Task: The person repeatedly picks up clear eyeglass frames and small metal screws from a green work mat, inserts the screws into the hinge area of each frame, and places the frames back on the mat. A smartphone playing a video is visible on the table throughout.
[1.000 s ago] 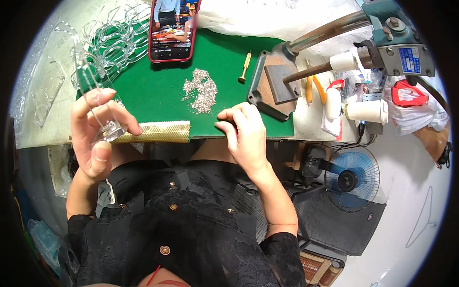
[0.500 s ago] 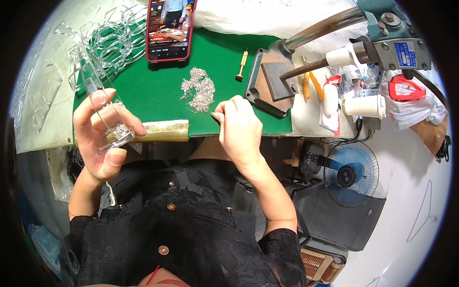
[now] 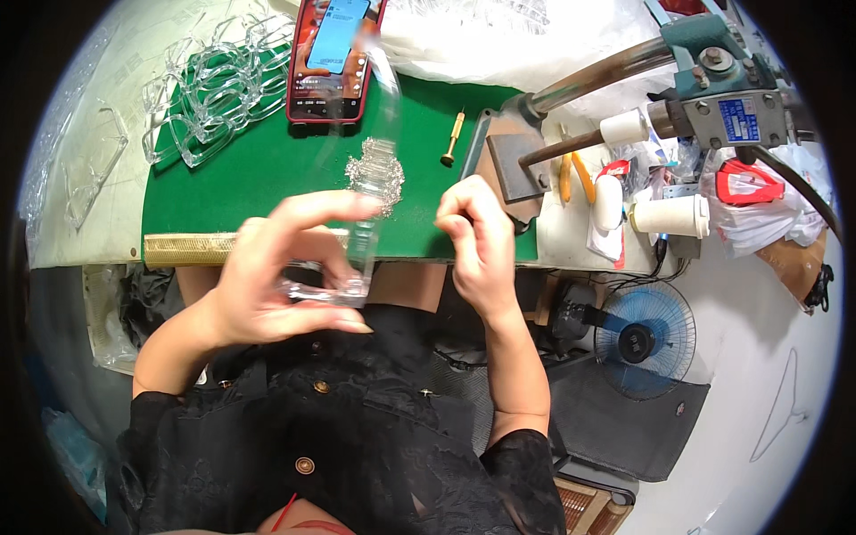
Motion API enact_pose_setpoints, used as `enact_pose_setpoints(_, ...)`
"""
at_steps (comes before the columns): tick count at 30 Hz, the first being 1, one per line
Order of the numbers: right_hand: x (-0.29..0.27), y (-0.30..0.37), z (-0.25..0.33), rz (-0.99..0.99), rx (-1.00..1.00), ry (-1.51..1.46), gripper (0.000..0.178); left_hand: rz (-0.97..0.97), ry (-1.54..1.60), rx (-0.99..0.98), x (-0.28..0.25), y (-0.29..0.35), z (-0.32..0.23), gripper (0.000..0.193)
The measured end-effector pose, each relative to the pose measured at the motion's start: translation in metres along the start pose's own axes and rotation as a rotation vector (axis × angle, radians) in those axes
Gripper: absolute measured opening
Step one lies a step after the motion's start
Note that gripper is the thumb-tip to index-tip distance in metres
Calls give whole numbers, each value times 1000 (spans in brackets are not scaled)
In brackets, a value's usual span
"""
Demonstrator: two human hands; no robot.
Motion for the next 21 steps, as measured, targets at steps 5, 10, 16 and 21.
enact_pose_setpoints(5, 1, -14, 103, 6, -460, 228, 18, -25, 95, -130, 21, -17, 9, 70)
enact_pose_setpoints(10, 0, -13, 102, 22, -500, 346, 20, -72, 37, -60, 23, -19, 4, 69)
enact_pose_setpoints(16, 0, -13, 100, 17, -513, 333, 20, -50, 50, -96, 23, -20, 5, 67)
enact_pose_setpoints(21, 1, -15, 97, 7, -498, 300, 20, -52, 54, -105, 21, -21, 7, 65)
Point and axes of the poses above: each hand's wrist, its own y-axis away from the middle knuckle, its own x-axis out of the palm, z = x × y, the point moved 8 cm from there along -y, towards the middle knuckle, and after that the axes turned 4 degrees about -x, right-handed, at the moved point
